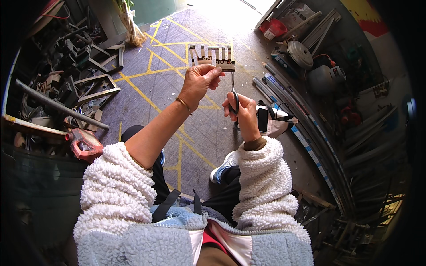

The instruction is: The person sits on the floor and uses scissors to cut individual stickers from a sheet. They hold the sheet with one hand and cut with the other, occasionally picking up fallen pieces from the floor.

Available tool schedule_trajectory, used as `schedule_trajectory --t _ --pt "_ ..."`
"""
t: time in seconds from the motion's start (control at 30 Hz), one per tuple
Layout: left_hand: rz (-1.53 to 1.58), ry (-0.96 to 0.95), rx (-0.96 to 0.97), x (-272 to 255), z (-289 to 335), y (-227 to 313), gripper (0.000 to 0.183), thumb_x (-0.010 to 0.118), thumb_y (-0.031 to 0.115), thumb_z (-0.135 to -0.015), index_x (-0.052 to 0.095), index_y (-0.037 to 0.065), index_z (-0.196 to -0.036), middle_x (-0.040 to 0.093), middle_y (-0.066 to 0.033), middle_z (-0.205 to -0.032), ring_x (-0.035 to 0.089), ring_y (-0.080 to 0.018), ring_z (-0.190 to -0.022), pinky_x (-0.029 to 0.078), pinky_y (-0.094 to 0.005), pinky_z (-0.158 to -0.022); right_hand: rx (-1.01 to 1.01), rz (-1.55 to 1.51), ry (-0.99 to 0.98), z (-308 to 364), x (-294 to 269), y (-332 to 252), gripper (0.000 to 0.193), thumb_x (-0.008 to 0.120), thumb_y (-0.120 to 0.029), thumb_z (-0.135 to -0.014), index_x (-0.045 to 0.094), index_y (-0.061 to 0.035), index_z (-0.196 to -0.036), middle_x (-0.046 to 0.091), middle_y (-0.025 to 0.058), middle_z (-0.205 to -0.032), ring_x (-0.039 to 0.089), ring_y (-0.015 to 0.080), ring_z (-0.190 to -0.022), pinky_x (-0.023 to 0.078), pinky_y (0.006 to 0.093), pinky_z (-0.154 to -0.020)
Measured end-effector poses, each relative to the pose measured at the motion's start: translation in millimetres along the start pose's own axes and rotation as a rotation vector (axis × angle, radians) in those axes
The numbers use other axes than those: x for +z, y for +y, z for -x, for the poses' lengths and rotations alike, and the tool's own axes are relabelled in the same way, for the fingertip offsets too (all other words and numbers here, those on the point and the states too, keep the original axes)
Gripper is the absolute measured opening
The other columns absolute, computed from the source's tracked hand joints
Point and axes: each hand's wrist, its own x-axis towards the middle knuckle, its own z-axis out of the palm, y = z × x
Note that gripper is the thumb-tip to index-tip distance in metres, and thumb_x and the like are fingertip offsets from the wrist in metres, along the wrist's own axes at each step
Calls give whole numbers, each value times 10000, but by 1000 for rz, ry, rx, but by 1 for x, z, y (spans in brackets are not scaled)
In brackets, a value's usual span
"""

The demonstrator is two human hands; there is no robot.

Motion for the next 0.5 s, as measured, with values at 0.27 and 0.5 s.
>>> schedule_trajectory --t 0.27,0.5 --pt "-37 -40 6 -2 0 -2 191 654 221 -946 728 73 -850 697 0 -759 590 -42 -647 498 -208 -606 0 -1 5 -2 1 2 431 647 -402 -941 666 -21 -740 592 1 -573 503 37 -476 309 178 -426" --pt "-47 -54 -3 -2 -1 -2 194 659 227 -944 727 74 -845 700 -4 -765 585 -43 -641 501 -212 -611 7 -18 22 -2 1 2 418 657 -386 -938 664 -20 -737 587 -1 -569 502 37 -474 305 182 -423"
